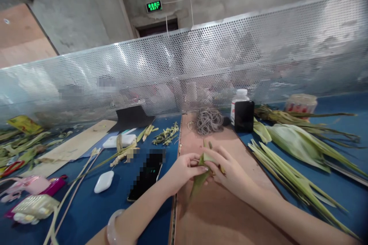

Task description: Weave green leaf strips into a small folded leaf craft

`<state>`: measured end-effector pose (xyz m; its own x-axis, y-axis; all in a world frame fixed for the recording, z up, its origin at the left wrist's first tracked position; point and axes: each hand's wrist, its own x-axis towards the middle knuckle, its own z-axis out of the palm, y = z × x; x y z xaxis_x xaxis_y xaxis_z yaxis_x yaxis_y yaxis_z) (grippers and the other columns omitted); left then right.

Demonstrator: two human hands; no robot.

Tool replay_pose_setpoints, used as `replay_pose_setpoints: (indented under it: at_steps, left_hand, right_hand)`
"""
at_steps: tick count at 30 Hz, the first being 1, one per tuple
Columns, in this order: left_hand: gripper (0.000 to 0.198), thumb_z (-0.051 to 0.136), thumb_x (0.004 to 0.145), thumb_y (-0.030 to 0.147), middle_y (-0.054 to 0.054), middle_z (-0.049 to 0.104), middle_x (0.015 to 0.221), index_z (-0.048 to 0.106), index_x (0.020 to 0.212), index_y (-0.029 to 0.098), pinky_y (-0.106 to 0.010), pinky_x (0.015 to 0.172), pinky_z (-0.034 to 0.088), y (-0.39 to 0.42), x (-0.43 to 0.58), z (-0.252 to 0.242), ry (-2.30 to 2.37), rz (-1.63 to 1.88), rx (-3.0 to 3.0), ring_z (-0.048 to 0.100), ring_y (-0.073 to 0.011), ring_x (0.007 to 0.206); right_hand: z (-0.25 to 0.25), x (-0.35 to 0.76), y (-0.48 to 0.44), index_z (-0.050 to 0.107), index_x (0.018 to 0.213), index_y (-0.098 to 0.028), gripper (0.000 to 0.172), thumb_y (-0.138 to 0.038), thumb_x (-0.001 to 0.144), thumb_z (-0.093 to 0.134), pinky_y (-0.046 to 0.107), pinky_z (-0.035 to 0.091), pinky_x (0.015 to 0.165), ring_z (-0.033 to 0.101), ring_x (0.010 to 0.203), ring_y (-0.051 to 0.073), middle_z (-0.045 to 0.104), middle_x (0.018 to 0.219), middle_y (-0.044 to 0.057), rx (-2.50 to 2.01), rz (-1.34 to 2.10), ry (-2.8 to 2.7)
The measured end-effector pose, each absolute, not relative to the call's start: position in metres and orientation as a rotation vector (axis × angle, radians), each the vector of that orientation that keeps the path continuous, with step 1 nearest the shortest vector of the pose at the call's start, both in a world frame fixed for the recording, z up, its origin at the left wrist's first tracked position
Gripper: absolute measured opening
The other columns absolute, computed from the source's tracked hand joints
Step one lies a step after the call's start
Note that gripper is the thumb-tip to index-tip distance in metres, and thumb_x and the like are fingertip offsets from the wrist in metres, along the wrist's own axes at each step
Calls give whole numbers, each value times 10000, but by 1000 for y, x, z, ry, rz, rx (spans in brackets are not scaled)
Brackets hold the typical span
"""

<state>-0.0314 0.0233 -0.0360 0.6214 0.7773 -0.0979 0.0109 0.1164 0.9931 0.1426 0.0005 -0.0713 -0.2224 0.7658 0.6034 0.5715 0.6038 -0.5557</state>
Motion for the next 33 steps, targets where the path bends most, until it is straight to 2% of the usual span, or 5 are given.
replay_pose_setpoints:
  at_steps: [7,14,22,28,33]
  left_hand:
    - [309,663,752,342,-106,698,891,655,969,123,-326,714,521,25,-26,-36,715,673,1301,671,-203,752]
    - [465,533,820,502,-152,703,813,667,942,74,-329,662,512,24,-25,-37,698,649,1242,679,-231,724]
    - [347,644,780,367,-143,702,926,670,982,87,-339,765,496,30,-29,-41,653,727,1156,673,-217,786]
    - [227,642,777,238,-136,699,932,682,938,83,-298,770,487,32,-28,-43,679,751,1088,648,-183,813]
    - [229,616,802,262,-126,699,880,676,924,78,-328,810,491,35,-30,-43,725,736,1020,650,-182,813]
  right_hand:
    - [-66,144,2,586,1048,-221,213,-229,843,530,321,537,761,613,928,205,601,1051,81,-1169,342,-1757]
    - [-65,141,-5,633,1020,-214,205,-208,867,496,293,532,738,601,901,181,573,998,89,-1053,272,-1843]
    - [-58,143,-7,604,1153,-215,315,-288,920,404,357,479,903,583,1041,200,620,1121,95,-1124,454,-1786]
    - [-57,144,-3,647,1074,-188,292,-322,877,478,340,517,787,640,890,205,696,964,79,-1195,624,-1676]
    - [-53,141,-8,645,1038,-197,237,-252,836,533,317,509,774,617,867,177,660,1010,75,-1128,518,-1733]
